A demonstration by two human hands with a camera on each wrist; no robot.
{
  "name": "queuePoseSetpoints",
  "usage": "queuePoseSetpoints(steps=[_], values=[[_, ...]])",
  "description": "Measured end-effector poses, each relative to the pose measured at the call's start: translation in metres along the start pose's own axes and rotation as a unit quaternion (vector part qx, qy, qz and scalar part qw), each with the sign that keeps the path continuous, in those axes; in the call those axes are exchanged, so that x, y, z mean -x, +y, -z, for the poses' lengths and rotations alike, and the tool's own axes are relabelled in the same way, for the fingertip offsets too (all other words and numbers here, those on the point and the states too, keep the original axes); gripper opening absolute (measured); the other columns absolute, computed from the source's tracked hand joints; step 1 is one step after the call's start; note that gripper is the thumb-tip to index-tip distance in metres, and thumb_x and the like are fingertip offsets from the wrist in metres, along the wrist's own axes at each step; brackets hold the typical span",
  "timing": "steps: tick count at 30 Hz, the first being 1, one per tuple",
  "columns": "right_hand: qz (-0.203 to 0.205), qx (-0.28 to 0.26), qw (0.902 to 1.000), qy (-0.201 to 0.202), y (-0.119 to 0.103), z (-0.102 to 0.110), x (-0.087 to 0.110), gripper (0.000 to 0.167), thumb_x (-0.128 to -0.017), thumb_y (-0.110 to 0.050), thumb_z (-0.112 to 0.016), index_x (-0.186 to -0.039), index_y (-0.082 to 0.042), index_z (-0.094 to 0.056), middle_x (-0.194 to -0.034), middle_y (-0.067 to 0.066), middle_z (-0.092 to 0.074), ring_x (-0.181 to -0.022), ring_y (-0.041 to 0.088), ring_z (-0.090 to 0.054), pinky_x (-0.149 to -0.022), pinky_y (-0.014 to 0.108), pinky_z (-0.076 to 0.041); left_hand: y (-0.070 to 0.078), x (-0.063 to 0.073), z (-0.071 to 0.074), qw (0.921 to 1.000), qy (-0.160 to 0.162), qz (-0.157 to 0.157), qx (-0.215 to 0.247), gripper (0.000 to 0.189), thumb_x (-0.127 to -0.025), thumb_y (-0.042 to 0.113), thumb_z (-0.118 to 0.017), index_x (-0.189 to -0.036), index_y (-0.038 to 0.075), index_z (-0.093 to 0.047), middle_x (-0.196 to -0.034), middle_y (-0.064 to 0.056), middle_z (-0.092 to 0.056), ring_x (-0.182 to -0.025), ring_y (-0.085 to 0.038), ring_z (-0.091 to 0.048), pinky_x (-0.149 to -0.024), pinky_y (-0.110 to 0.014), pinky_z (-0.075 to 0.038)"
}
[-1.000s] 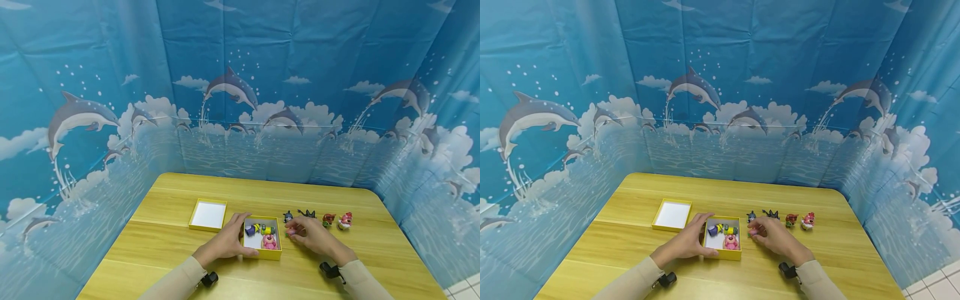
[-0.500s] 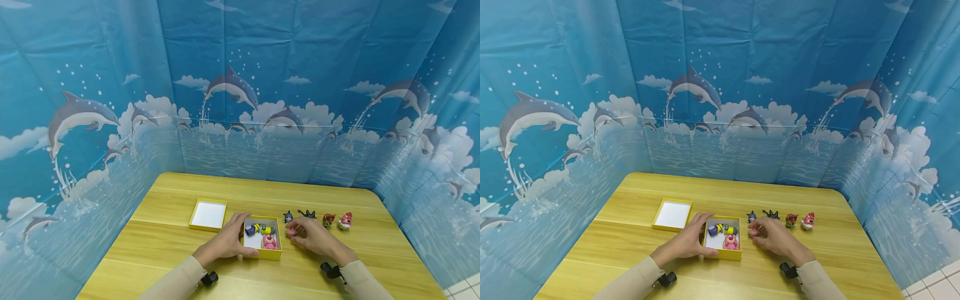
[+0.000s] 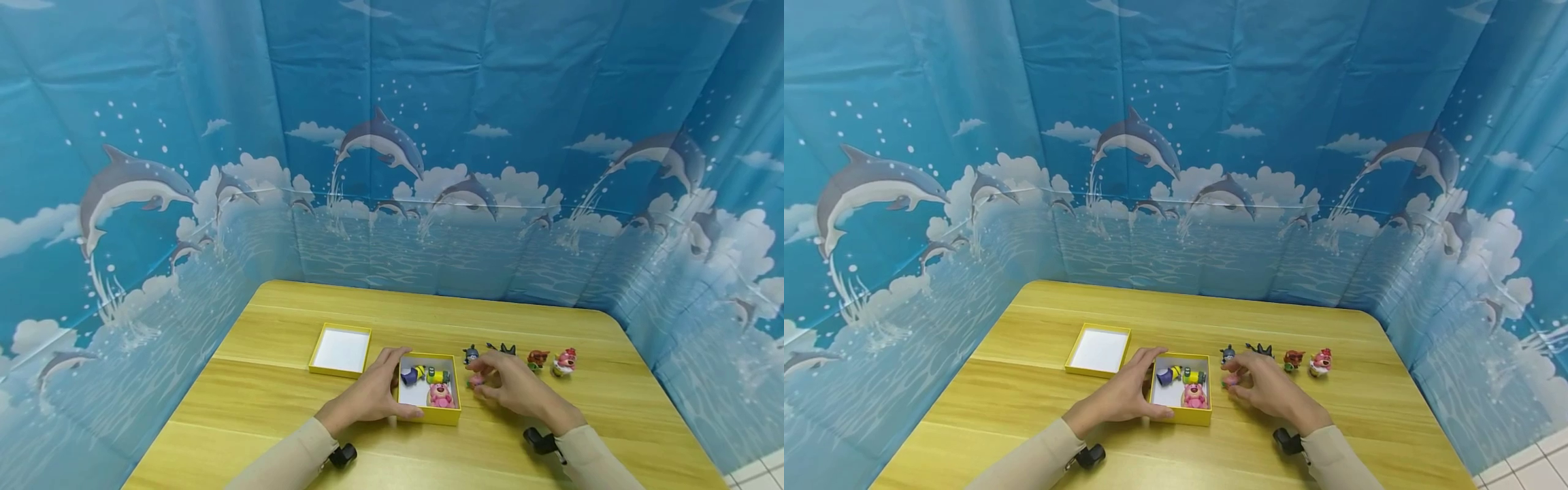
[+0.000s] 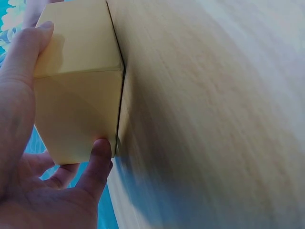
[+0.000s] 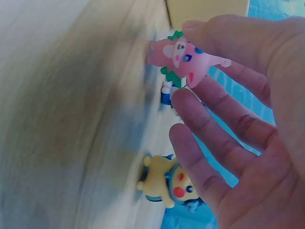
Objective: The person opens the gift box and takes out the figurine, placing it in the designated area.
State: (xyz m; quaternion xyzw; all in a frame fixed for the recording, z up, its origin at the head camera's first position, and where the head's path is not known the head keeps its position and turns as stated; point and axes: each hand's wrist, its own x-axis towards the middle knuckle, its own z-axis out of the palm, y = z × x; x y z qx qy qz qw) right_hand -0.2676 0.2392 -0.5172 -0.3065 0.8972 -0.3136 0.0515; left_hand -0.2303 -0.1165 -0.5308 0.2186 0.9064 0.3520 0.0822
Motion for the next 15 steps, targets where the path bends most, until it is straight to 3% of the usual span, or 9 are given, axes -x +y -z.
queuePoseSetpoints(steps=[6, 15], values=[[0.011, 0.056, 0.9980, 0.027, -0.010, 0.004, -0.003, 0.027, -0.110, -0.020, -0.085, -0.136, -0.014, -0.082, -0.128, 0.000, -0.082, -0.115, 0.027, -0.079, -0.100, 0.051, -0.069, 0.001, 0.000, 0.002, 1.0000, 0.002, 0.000, 0.002, 0.128, -0.089, 0.064, -0.100, -0.185, 0.017, -0.029, -0.179, -0.013, -0.044, -0.144, -0.028, -0.061, -0.123, -0.055, -0.058], [0.036, 0.093, 0.9937, 0.051, -0.029, 0.008, -0.006, 0.036, -0.105, -0.012, -0.089, -0.140, -0.011, -0.081, -0.130, 0.007, -0.081, -0.118, 0.033, -0.079, -0.099, 0.055, -0.069, 0.001, 0.001, 0.001, 1.0000, 0.000, 0.002, 0.007, 0.128, -0.089, 0.063, -0.100, -0.185, 0.017, -0.029, -0.182, -0.013, -0.042, -0.155, -0.035, -0.059, -0.129, -0.060, -0.055]])
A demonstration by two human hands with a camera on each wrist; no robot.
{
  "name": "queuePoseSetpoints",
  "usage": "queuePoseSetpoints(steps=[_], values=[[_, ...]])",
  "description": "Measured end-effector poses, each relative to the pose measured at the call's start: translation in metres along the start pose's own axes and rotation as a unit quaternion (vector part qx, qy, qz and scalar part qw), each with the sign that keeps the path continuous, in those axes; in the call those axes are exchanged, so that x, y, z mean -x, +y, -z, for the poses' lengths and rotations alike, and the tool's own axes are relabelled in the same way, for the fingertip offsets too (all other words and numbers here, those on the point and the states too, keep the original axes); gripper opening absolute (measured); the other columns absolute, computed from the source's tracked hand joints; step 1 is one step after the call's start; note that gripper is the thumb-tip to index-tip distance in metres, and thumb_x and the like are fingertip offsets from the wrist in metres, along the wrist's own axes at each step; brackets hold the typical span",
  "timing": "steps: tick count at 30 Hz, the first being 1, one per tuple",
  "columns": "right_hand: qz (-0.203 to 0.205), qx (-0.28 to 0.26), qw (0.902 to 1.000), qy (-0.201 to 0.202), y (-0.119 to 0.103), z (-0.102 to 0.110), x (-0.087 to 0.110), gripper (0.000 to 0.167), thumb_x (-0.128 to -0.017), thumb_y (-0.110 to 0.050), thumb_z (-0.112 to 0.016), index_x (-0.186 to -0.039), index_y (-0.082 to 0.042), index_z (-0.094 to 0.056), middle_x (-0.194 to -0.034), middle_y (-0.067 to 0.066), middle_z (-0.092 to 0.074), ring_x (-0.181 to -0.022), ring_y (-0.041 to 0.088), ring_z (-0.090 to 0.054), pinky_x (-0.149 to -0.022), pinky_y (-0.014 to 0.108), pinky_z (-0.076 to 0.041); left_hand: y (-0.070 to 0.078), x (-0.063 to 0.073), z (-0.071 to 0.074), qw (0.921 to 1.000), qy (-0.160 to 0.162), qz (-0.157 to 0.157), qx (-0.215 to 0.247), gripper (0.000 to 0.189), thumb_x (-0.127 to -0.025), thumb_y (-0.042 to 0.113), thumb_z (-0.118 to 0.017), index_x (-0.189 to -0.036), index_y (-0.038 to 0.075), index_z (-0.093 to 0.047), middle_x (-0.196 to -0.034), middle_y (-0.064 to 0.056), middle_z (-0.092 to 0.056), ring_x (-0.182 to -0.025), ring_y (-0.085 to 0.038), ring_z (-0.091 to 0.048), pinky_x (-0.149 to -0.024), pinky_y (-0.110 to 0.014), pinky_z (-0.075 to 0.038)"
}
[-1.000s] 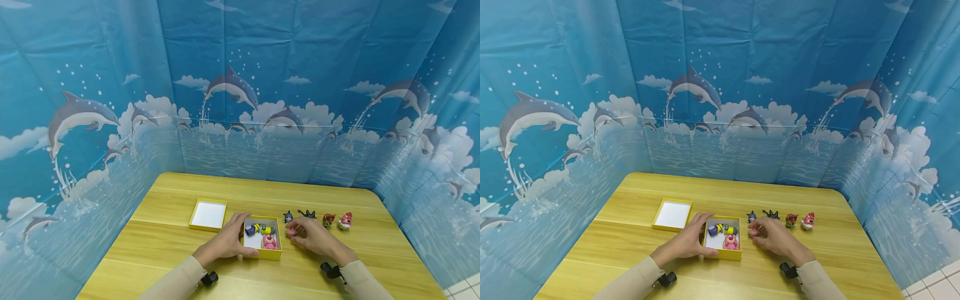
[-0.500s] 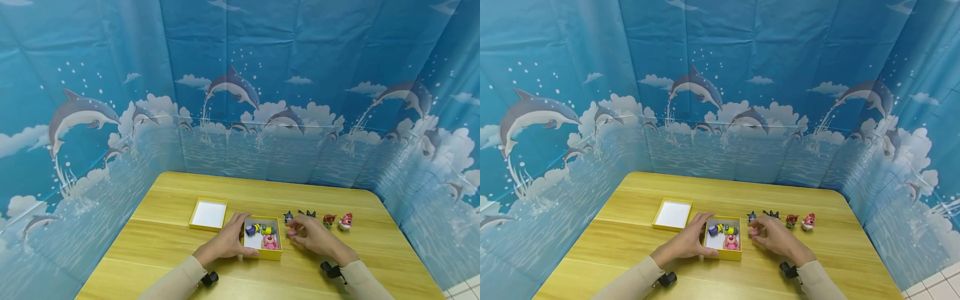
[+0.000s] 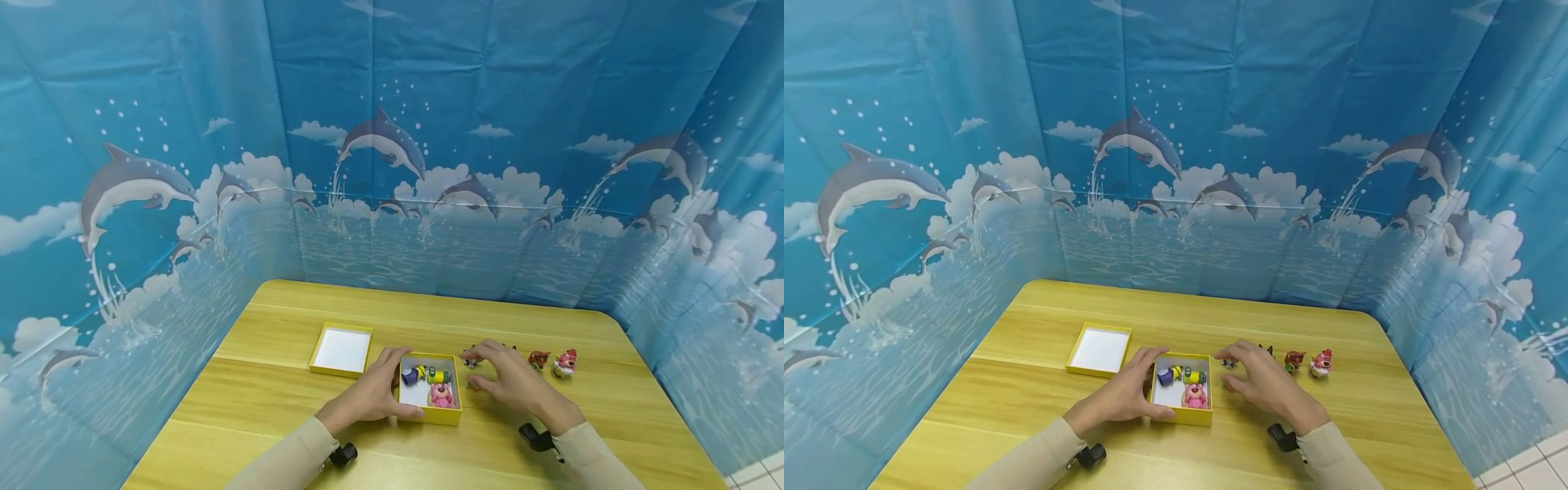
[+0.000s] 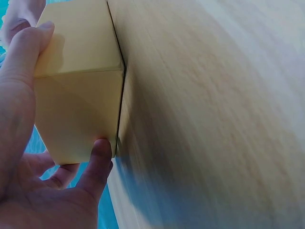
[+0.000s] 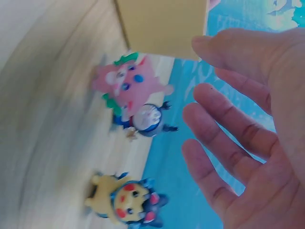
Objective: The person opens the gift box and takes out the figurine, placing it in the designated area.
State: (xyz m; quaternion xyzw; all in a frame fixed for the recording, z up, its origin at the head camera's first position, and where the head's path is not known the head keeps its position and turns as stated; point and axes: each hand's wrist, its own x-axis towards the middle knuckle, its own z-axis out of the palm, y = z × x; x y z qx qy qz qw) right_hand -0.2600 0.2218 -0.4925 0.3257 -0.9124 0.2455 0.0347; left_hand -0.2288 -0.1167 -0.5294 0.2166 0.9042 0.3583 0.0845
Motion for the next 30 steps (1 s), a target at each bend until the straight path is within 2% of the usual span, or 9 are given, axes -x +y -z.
queuePoseSetpoints(steps=[9, 16, 22, 30], values=[[0.029, 0.023, 0.9993, -0.005, -0.018, 0.005, -0.009, 0.035, -0.107, -0.015, -0.088, -0.141, -0.016, -0.080, -0.133, 0.005, -0.080, -0.120, 0.031, -0.079, -0.099, 0.048, -0.069, -0.001, 0.001, -0.001, 1.0000, 0.002, -0.001, 0.004, 0.128, -0.089, 0.065, -0.099, -0.185, 0.018, -0.029, -0.181, -0.014, -0.042, -0.154, -0.035, -0.059, -0.129, -0.060, -0.055], [0.045, 0.028, 0.9985, -0.014, -0.030, 0.006, -0.017, 0.037, -0.106, -0.014, -0.089, -0.141, -0.017, -0.080, -0.135, 0.003, -0.080, -0.119, 0.029, -0.081, -0.096, 0.046, -0.070, -0.001, 0.000, -0.001, 1.0000, 0.003, -0.006, 0.002, 0.128, -0.089, 0.064, -0.099, -0.185, 0.016, -0.029, -0.178, -0.013, -0.045, -0.143, -0.028, -0.062, -0.125, -0.056, -0.057], [0.051, 0.032, 0.9975, -0.037, -0.038, 0.007, -0.023, 0.039, -0.107, -0.019, -0.088, -0.145, -0.017, -0.079, -0.138, 0.003, -0.079, -0.119, 0.027, -0.081, -0.097, 0.048, -0.070, -0.002, -0.001, -0.002, 0.9999, 0.003, -0.012, -0.004, 0.127, -0.090, 0.064, -0.099, -0.185, 0.016, -0.029, -0.176, -0.013, -0.046, -0.138, -0.024, -0.061, -0.120, -0.053, -0.059], [0.051, 0.016, 0.9941, -0.094, -0.046, 0.006, -0.031, 0.046, -0.106, -0.027, -0.090, -0.149, -0.014, -0.077, -0.143, 0.010, -0.077, -0.117, 0.029, -0.080, -0.097, 0.049, -0.069, -0.002, 0.000, -0.001, 0.9999, 0.000, -0.011, -0.005, 0.126, -0.091, 0.065, -0.098, -0.185, 0.016, -0.030, -0.178, -0.014, -0.045, -0.144, -0.029, -0.062, -0.122, -0.056, -0.058]])
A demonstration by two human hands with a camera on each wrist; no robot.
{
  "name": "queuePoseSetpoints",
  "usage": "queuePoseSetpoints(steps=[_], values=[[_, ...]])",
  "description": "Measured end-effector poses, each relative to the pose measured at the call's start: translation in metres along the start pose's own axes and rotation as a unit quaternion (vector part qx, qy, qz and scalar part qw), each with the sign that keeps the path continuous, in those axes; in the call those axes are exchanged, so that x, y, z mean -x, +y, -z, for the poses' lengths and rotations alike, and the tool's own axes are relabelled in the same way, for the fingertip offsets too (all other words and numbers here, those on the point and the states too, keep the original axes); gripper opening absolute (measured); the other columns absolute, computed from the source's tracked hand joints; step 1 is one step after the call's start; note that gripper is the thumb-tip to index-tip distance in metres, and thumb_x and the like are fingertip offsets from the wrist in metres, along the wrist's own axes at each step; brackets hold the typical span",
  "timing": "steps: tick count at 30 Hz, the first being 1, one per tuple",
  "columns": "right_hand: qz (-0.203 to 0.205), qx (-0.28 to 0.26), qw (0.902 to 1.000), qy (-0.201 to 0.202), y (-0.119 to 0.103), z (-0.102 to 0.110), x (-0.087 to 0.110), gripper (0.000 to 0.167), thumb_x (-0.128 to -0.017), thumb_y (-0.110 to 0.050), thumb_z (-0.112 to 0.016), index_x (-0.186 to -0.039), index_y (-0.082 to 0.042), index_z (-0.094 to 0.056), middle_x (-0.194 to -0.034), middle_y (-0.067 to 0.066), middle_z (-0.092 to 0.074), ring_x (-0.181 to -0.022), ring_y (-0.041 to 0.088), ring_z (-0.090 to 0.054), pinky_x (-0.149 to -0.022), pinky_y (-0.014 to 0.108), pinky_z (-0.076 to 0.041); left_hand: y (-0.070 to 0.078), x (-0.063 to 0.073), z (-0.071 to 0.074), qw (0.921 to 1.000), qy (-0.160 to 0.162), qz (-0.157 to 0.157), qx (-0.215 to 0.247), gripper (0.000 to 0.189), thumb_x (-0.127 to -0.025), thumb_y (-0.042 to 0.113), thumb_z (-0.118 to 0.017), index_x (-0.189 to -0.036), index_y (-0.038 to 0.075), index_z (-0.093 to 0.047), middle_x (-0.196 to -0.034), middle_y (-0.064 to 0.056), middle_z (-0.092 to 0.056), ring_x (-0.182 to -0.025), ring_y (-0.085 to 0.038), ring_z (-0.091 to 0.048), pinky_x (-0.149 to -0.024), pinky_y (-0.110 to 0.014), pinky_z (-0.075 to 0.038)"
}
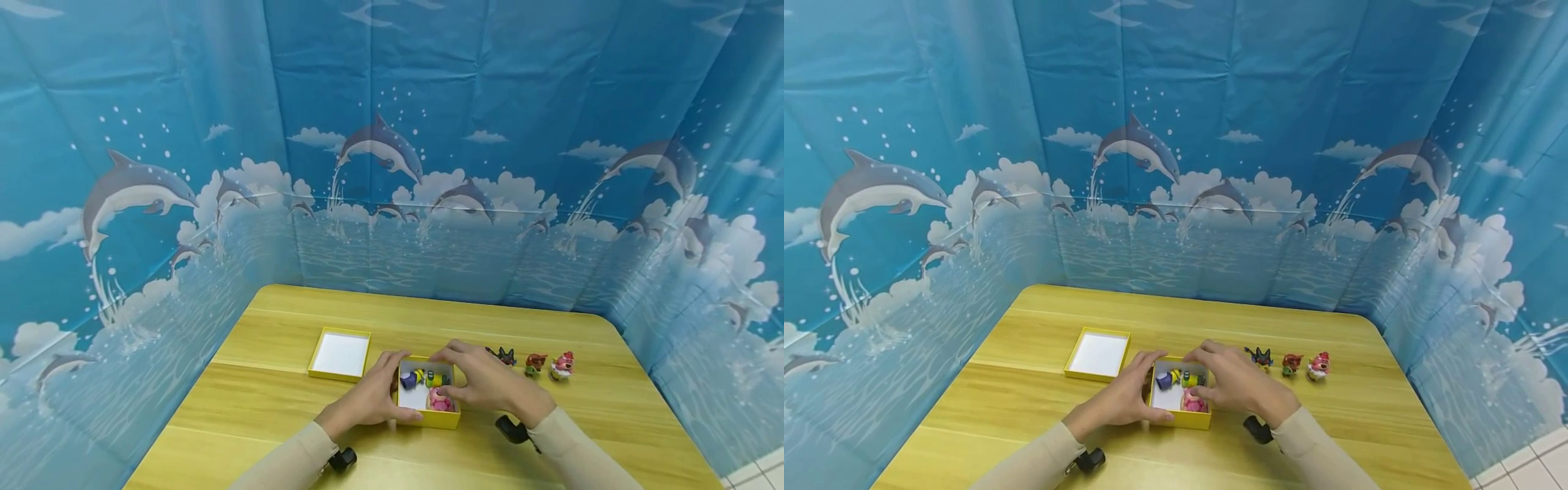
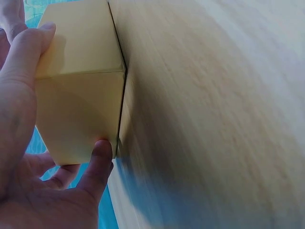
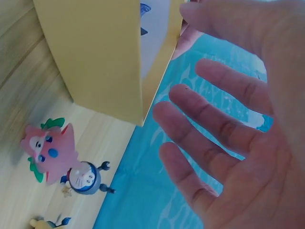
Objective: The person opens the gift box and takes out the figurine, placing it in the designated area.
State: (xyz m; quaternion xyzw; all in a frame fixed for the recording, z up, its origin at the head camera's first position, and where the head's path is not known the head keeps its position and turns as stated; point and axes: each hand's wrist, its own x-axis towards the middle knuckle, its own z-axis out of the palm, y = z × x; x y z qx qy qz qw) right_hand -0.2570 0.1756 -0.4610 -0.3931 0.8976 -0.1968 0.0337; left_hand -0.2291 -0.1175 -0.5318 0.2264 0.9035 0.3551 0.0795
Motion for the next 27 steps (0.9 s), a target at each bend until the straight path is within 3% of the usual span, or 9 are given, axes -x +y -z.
queuePoseSetpoints(steps=[12, 16, 21, 27], values=[[-0.001, 0.000, 0.9985, -0.054, -0.010, -0.009, -0.017, 0.052, -0.108, -0.026, -0.086, -0.156, -0.011, -0.074, -0.150, 0.013, -0.076, -0.125, 0.033, -0.079, -0.106, 0.054, -0.068, 0.001, 0.001, 0.000, 1.0000, -0.003, 0.002, 0.000, 0.125, -0.092, 0.066, -0.096, -0.185, 0.016, -0.030, -0.177, -0.013, -0.046, -0.137, -0.025, -0.062, -0.119, -0.054, -0.059], [-0.008, -0.007, 0.9973, -0.072, -0.012, -0.013, -0.023, 0.051, -0.109, -0.021, -0.084, -0.158, -0.013, -0.073, -0.149, 0.013, -0.077, -0.123, 0.030, -0.079, -0.099, 0.046, -0.068, 0.001, 0.000, 0.001, 1.0000, -0.002, -0.001, 0.000, 0.124, -0.092, 0.066, -0.096, -0.185, 0.017, -0.030, -0.177, -0.012, -0.046, -0.141, -0.026, -0.063, -0.120, -0.055, -0.059], [-0.011, -0.032, 0.9944, -0.100, -0.014, -0.015, -0.029, 0.054, -0.109, -0.016, -0.083, -0.161, -0.013, -0.071, -0.151, 0.015, -0.076, -0.117, 0.026, -0.078, -0.089, 0.035, -0.061, 0.000, 0.000, 0.000, 1.0000, -0.003, -0.004, 0.000, 0.124, -0.092, 0.066, -0.096, -0.185, 0.016, -0.030, -0.176, -0.011, -0.046, -0.133, -0.022, -0.063, -0.115, -0.050, -0.060], [0.000, -0.037, 0.9919, -0.121, -0.014, -0.016, -0.037, 0.056, -0.108, -0.014, -0.085, -0.162, -0.008, -0.069, -0.153, 0.015, -0.078, -0.131, 0.028, -0.079, -0.106, 0.044, -0.068, -0.002, 0.000, 0.000, 0.9999, -0.001, -0.010, 0.005, 0.124, -0.093, 0.065, -0.096, -0.185, 0.014, -0.030, -0.176, -0.012, -0.046, -0.121, -0.016, -0.059, -0.106, -0.041, -0.057]])
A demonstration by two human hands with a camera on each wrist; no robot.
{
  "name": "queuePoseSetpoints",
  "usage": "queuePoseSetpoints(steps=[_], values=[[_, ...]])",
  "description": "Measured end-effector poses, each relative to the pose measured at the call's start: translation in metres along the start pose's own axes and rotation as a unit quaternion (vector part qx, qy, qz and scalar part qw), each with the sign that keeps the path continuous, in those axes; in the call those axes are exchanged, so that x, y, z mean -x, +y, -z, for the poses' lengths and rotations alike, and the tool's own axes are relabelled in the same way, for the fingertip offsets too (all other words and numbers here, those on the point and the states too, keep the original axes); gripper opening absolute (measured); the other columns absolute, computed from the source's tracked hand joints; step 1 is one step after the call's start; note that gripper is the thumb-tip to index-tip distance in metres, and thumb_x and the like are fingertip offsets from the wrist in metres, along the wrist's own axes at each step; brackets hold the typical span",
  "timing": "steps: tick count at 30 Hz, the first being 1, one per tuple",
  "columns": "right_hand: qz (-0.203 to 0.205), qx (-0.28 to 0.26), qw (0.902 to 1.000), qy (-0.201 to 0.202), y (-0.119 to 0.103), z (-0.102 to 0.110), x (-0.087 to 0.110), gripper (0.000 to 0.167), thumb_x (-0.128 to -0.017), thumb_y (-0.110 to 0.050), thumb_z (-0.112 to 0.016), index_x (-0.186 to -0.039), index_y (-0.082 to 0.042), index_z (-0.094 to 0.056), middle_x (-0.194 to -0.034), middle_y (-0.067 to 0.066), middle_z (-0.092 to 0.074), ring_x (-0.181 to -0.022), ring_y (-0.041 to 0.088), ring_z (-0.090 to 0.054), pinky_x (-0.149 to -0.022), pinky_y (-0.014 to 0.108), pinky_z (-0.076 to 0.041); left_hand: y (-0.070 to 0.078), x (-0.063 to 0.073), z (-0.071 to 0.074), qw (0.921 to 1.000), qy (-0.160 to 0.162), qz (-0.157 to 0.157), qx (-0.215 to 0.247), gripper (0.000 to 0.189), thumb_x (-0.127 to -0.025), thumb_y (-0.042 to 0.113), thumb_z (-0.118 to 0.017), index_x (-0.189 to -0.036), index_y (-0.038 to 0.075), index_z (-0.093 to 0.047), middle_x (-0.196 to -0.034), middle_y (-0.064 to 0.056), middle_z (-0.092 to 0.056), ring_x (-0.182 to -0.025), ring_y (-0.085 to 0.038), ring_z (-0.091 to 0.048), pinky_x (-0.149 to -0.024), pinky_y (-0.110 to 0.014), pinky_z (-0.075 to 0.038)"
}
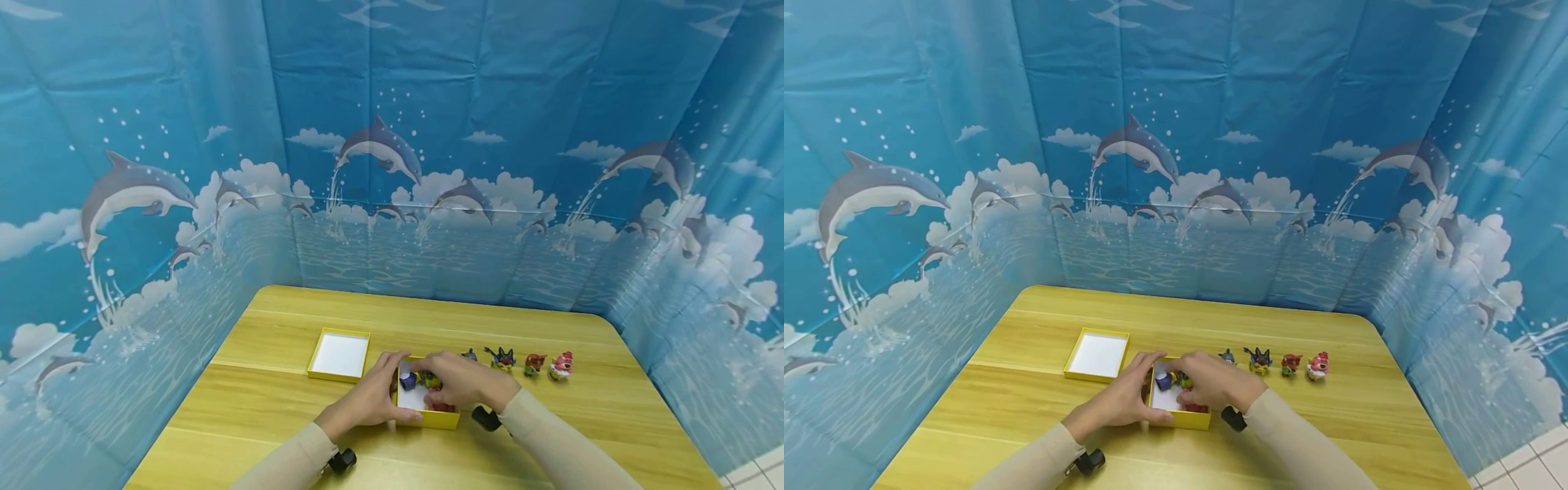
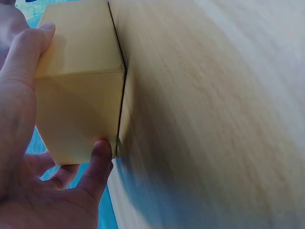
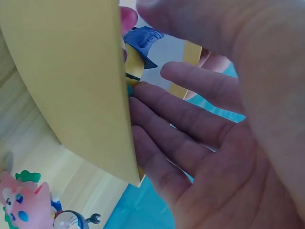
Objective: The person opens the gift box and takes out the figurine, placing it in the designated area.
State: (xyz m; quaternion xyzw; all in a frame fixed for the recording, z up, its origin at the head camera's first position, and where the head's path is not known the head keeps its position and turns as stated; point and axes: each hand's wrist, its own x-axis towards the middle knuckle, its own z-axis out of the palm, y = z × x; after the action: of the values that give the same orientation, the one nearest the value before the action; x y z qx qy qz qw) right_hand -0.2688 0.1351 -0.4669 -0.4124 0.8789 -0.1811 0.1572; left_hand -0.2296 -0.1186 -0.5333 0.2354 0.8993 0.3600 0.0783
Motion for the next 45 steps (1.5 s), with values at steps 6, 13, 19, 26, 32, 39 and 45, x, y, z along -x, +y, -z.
queuePoseSetpoints(steps=[6, 13, 19, 26, 32, 39, 45], values=[[0.009, -0.003, 0.9999, -0.007, -0.001, 0.003, -0.007, 0.052, -0.106, -0.010, -0.088, -0.155, -0.002, -0.074, -0.149, 0.014, -0.080, -0.136, 0.030, -0.079, -0.111, 0.047, -0.068, 0.000, 0.001, 0.000, 1.0000, 0.002, -0.002, 0.006, 0.123, -0.093, 0.064, -0.097, -0.184, 0.014, -0.031, -0.176, -0.013, -0.046, -0.129, -0.018, -0.060, -0.111, -0.044, -0.058], [0.023, 0.006, 0.9996, -0.017, 0.001, 0.001, -0.017, 0.040, -0.105, -0.010, -0.089, -0.144, -0.008, -0.081, -0.133, 0.007, -0.084, -0.117, 0.017, -0.081, -0.100, 0.032, -0.069, 0.002, 0.001, 0.001, 1.0000, 0.005, -0.003, 0.002, 0.124, -0.093, 0.064, -0.097, -0.184, 0.013, -0.031, -0.177, -0.014, -0.046, -0.136, -0.024, -0.061, -0.117, -0.048, -0.058], [0.031, 0.017, 0.9990, -0.028, 0.000, -0.003, -0.026, 0.036, -0.102, -0.009, -0.091, -0.137, -0.012, -0.085, -0.130, 0.003, -0.085, -0.107, 0.012, -0.078, -0.095, 0.027, -0.066, 0.000, 0.001, -0.001, 1.0000, 0.007, -0.005, 0.002, 0.124, -0.092, 0.064, -0.097, -0.184, 0.012, -0.031, -0.177, -0.014, -0.046, -0.146, -0.028, -0.061, -0.123, -0.053, -0.057], [0.017, 0.023, 0.9988, -0.039, -0.004, -0.003, -0.035, 0.035, -0.100, -0.009, -0.094, -0.134, -0.012, -0.085, -0.127, 0.002, -0.086, -0.101, 0.007, -0.078, -0.092, 0.024, -0.066, -0.001, 0.001, -0.001, 1.0000, 0.001, -0.001, 0.010, 0.123, -0.094, 0.065, -0.095, -0.185, 0.013, -0.029, -0.177, -0.013, -0.045, -0.141, -0.024, -0.060, -0.119, -0.049, -0.058], [0.020, 0.028, 0.9989, -0.031, -0.002, -0.005, -0.037, 0.023, -0.102, -0.005, -0.091, -0.123, -0.011, -0.086, -0.117, 0.003, -0.087, -0.093, 0.002, -0.075, -0.085, 0.021, -0.065, 0.001, 0.002, 0.000, 1.0000, -0.001, 0.003, 0.007, 0.124, -0.094, 0.065, -0.095, -0.185, 0.013, -0.029, -0.178, -0.013, -0.045, -0.151, -0.031, -0.060, -0.125, -0.055, -0.056], [0.037, 0.024, 0.9989, -0.019, -0.002, -0.004, -0.036, 0.016, -0.101, -0.001, -0.090, -0.113, -0.010, -0.086, -0.107, 0.004, -0.087, -0.086, 0.000, -0.074, -0.080, 0.018, -0.063, 0.002, 0.001, 0.001, 0.9999, -0.001, 0.007, 0.007, 0.124, -0.094, 0.065, -0.095, -0.185, 0.014, -0.029, -0.177, -0.013, -0.045, -0.149, -0.030, -0.060, -0.124, -0.054, -0.056], [0.031, 0.011, 0.9993, -0.020, -0.002, -0.004, -0.034, 0.015, -0.101, 0.001, -0.089, -0.112, -0.010, -0.085, -0.105, 0.005, -0.086, -0.084, -0.001, -0.072, -0.079, 0.017, -0.063, 0.001, 0.001, 0.000, 0.9999, -0.001, 0.007, 0.011, 0.124, -0.094, 0.065, -0.095, -0.185, 0.014, -0.028, -0.179, -0.013, -0.044, -0.150, -0.031, -0.060, -0.125, -0.054, -0.056]])
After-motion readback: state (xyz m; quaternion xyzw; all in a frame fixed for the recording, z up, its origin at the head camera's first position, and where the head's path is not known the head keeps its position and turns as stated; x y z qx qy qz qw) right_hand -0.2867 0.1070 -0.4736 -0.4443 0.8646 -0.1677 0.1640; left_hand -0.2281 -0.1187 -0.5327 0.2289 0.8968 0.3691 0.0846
